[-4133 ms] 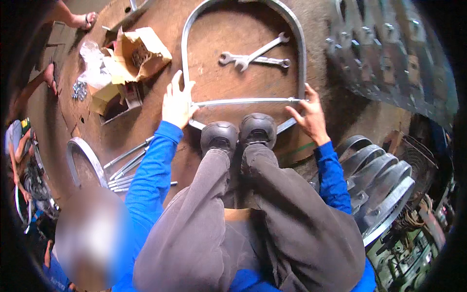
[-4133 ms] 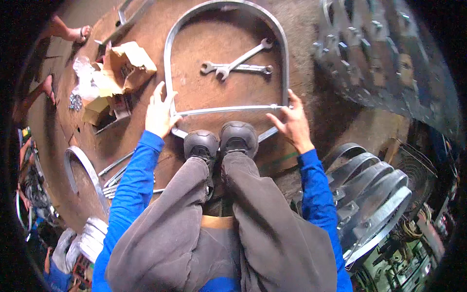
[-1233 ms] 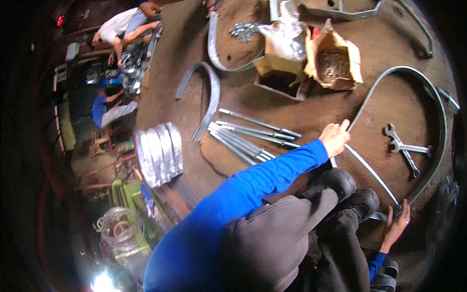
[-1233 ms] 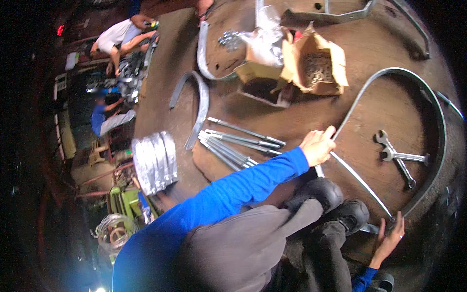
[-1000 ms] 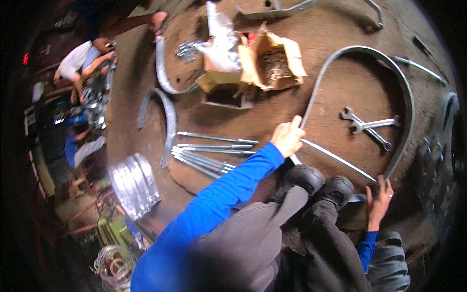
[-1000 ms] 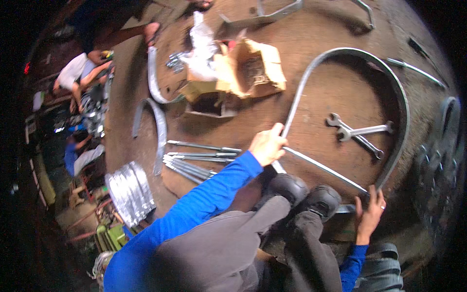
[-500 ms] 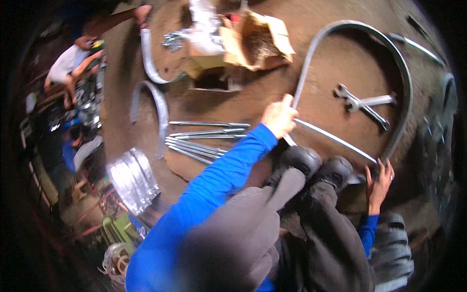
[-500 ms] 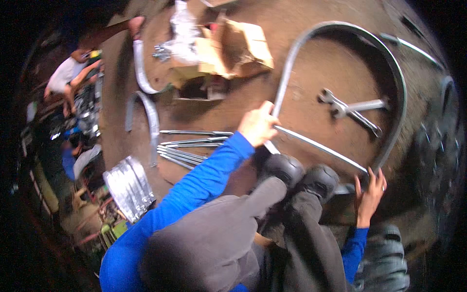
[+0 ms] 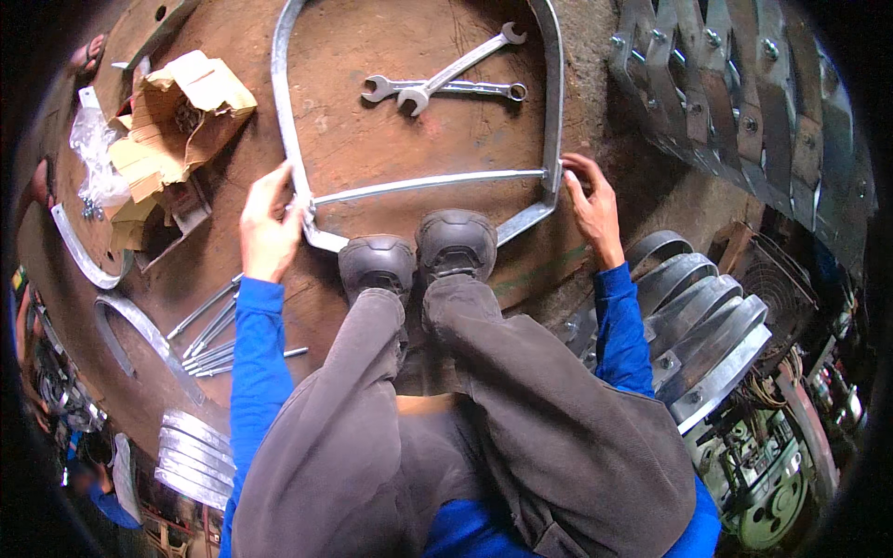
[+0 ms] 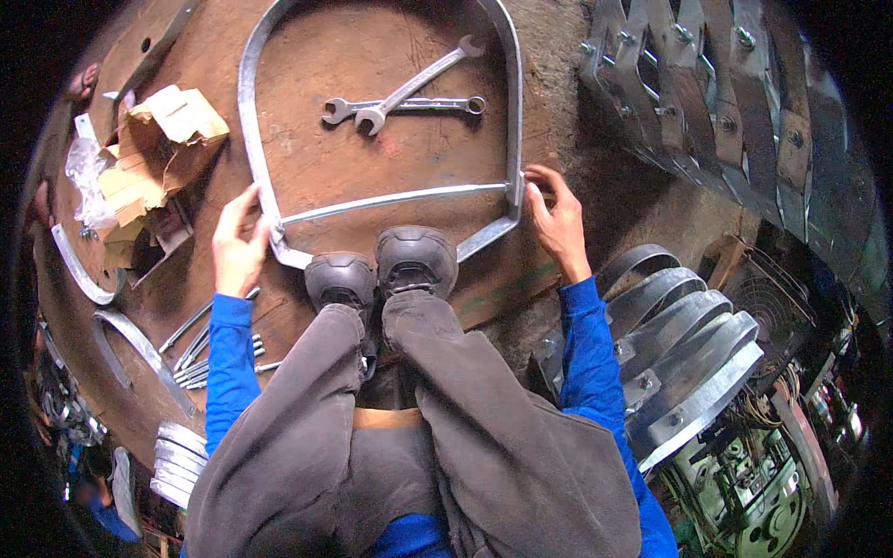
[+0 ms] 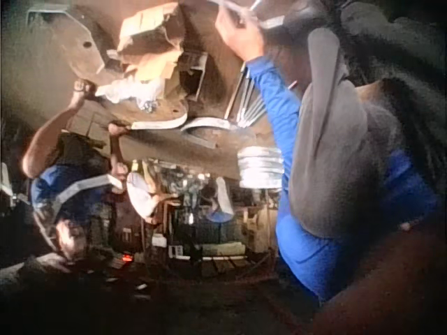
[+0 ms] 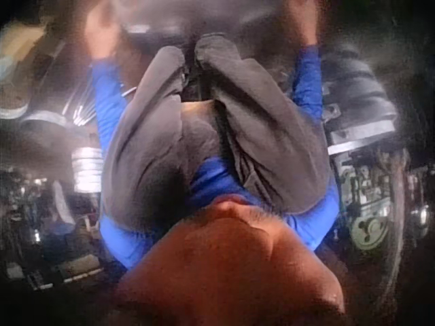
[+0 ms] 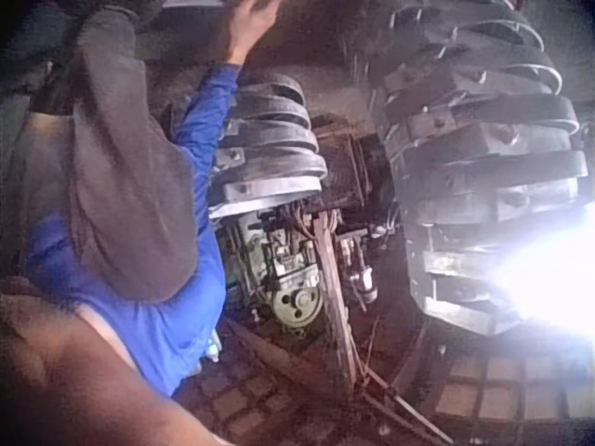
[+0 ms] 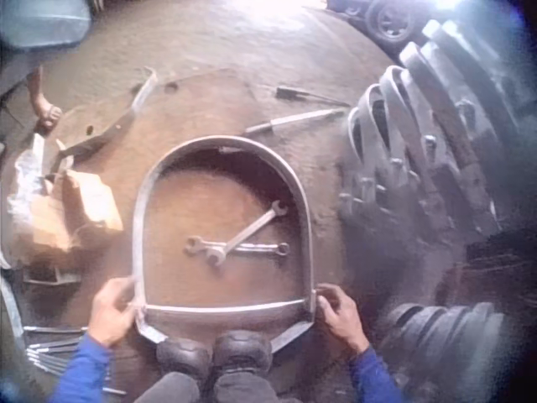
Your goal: The person sits on the floor and assembles a metal frame by inserting rods into curved metal pieces and tightening them with wrenches. The person repeatedly picks up frame components, aligns them, and secures them before stacking the finished unit.
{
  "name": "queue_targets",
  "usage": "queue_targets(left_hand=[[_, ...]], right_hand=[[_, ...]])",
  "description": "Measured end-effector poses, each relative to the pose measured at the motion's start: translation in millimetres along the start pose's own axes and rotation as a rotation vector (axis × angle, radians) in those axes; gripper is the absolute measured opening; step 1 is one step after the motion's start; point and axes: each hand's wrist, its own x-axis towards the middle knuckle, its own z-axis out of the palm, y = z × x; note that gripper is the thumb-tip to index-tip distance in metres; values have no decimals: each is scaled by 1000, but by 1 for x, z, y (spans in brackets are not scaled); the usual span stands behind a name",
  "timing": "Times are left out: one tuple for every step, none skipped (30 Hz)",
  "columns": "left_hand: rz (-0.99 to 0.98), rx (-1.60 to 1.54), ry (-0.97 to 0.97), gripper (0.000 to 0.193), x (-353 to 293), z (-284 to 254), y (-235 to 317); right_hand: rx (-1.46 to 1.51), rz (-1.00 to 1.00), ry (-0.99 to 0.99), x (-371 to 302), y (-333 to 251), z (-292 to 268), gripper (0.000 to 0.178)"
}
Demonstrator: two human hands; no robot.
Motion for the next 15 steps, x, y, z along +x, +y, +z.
queue_targets(left_hand=[[-102,-150,112,37,-1,-2,-2],[-199,-81,109,34,-3,-6,-16],[-295,-11,106,32,-5,-10,-37],[-306,-184,115,29,-5,-10,-43],[-398,-201,19,30,-8,-7,-46],[-489,-216,-78,30,-11,-3,-47],[-580,-224,-167,30,-11,-6,-43],[-553,-304,-166,31,-13,2,-54],[-554,-367,-154,30,-15,7,-56],[-532,-380,-137,29,-15,12,-59],[-510,-393,-120,28,-15,14,-62],[-513,-433,-134,28,-14,13,-66],[-523,-473,-140,27,-16,11,-65],[-533,-499,-136,27,-16,3,-62],[-541,-520,-142,28,-17,2,-56]], right_hand=[[44,73,-78,-1,16,-2,31],[50,12,-97,-2,22,0,34],[105,64,-99,-3,27,0,33],[163,112,-106,-2,24,3,32],[221,159,-113,-1,23,5,32],[246,207,-116,0,27,6,31],[231,222,-128,2,28,8,30],[216,237,-141,3,29,6,30],[201,251,-153,5,32,4,30],[148,252,-176,8,34,4,29],[98,216,-189,10,35,2,32],[28,242,-189,12,37,5,34],[-42,263,-200,16,39,9,37],[-47,290,-212,18,39,12,39],[-53,317,-227,20,41,9,41]])
